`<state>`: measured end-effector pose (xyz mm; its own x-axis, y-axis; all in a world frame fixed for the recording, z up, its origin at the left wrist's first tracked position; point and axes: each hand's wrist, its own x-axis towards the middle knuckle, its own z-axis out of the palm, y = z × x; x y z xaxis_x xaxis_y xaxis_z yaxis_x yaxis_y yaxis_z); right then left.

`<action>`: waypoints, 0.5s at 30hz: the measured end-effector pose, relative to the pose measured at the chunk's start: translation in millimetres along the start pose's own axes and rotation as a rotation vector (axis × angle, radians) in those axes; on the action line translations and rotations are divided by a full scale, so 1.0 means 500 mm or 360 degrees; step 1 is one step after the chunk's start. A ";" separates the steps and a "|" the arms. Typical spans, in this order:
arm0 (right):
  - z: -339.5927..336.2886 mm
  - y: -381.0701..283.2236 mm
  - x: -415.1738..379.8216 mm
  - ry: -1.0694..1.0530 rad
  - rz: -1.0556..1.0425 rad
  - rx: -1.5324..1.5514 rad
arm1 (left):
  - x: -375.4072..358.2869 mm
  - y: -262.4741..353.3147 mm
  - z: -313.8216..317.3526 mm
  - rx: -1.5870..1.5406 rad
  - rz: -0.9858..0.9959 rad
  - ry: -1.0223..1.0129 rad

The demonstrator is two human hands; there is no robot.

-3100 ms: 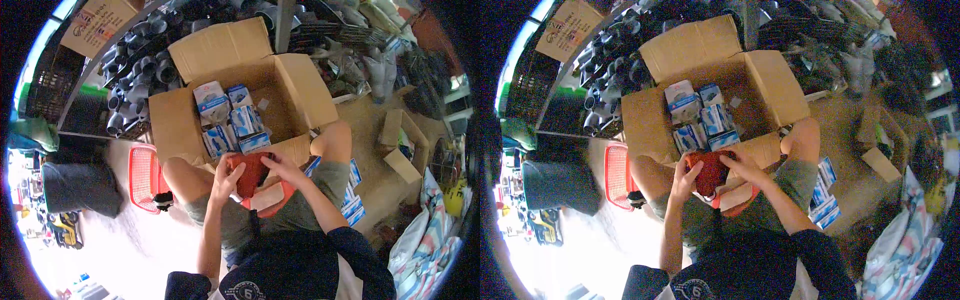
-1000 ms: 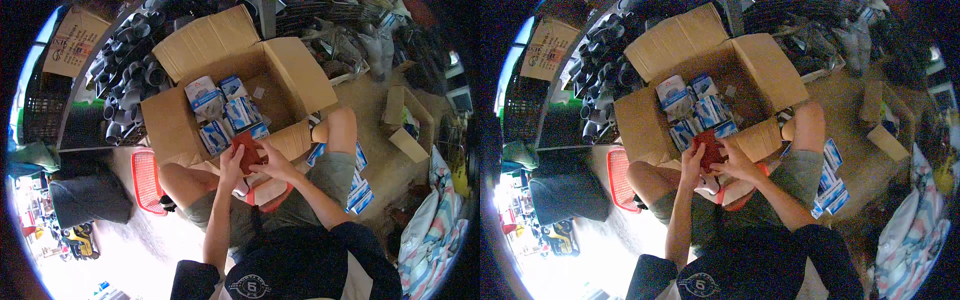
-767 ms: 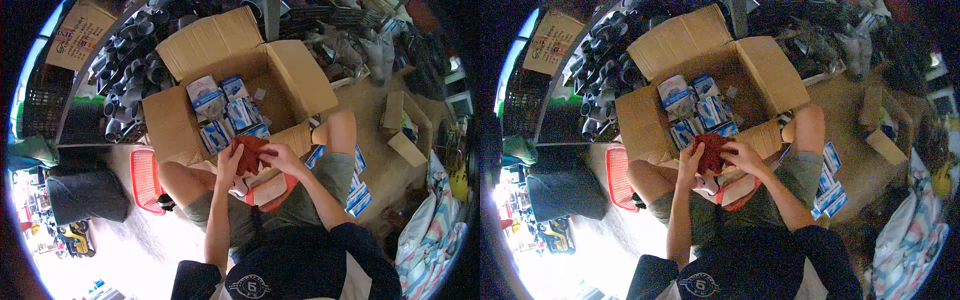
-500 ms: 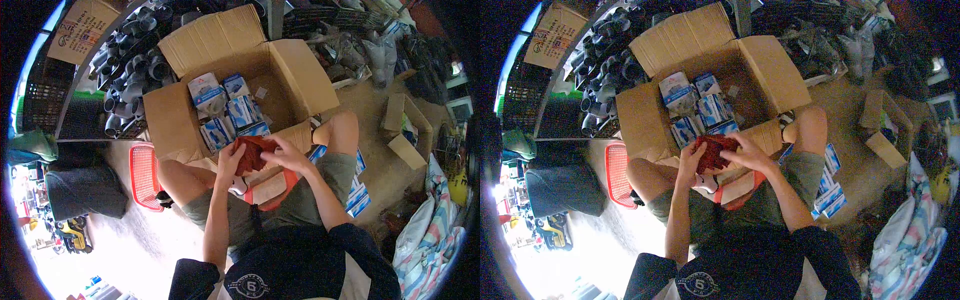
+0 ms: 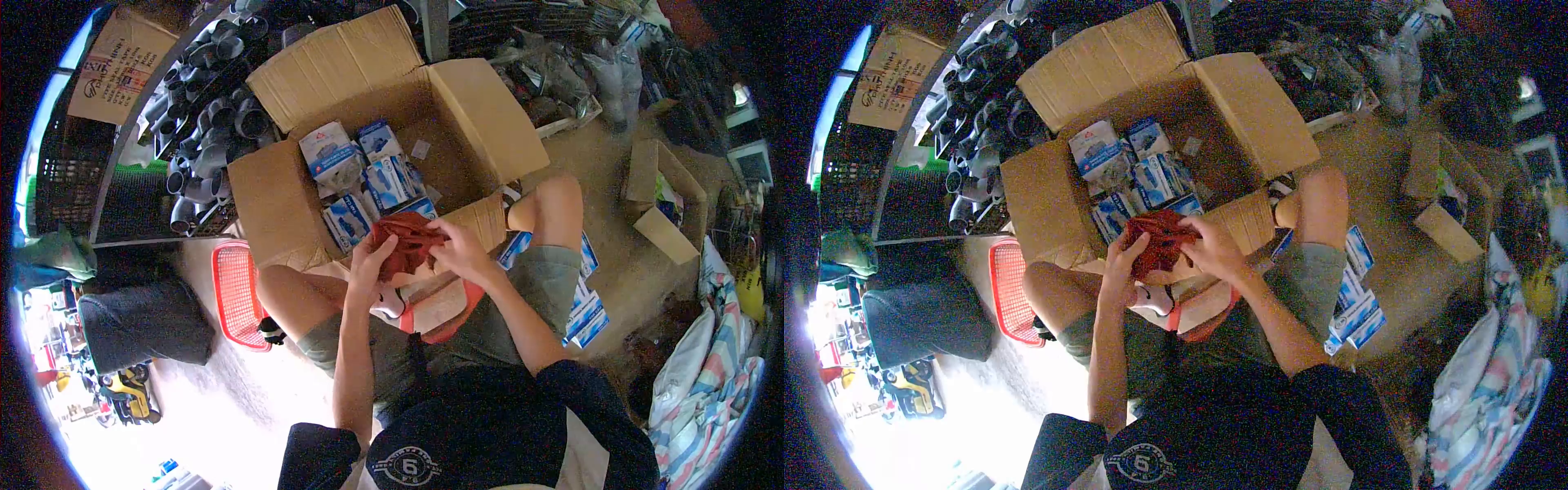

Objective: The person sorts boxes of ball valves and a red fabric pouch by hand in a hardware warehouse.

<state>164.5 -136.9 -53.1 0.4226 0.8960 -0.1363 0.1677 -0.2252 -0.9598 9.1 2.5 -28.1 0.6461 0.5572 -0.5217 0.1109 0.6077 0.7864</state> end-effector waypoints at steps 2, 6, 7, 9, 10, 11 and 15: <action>-0.022 -0.006 0.003 0.0019 0.0240 0.0138 | 0.011 -0.016 -0.015 0.0234 0.0076 0.0009; -0.074 -0.058 0.011 0.0195 0.0191 0.0090 | 0.012 -0.025 -0.031 0.0582 0.0118 -0.0055; -0.083 -0.055 0.012 0.0244 0.0189 0.0037 | 0.009 -0.020 -0.031 0.0687 0.0118 -0.0095; -0.083 -0.029 0.016 0.0326 0.0318 0.0376 | 0.010 -0.018 -0.032 0.0832 0.0107 -0.0122; -0.084 -0.026 0.016 0.0350 0.0389 0.0483 | 0.012 -0.020 -0.035 0.0874 0.0093 -0.0106; -0.084 -0.025 0.015 0.0372 0.0460 0.0594 | 0.013 -0.023 -0.038 0.0919 0.0078 -0.0088; -0.084 0.004 0.025 0.0366 0.0397 0.1114 | -0.033 0.038 0.024 0.0971 -0.0024 0.0065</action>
<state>207.5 -142.5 -46.1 0.5611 0.7313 -0.3878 -0.5257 -0.0470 -0.8493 9.5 -2.0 -0.2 0.6129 0.5796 -0.5371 0.5401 0.1889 0.8201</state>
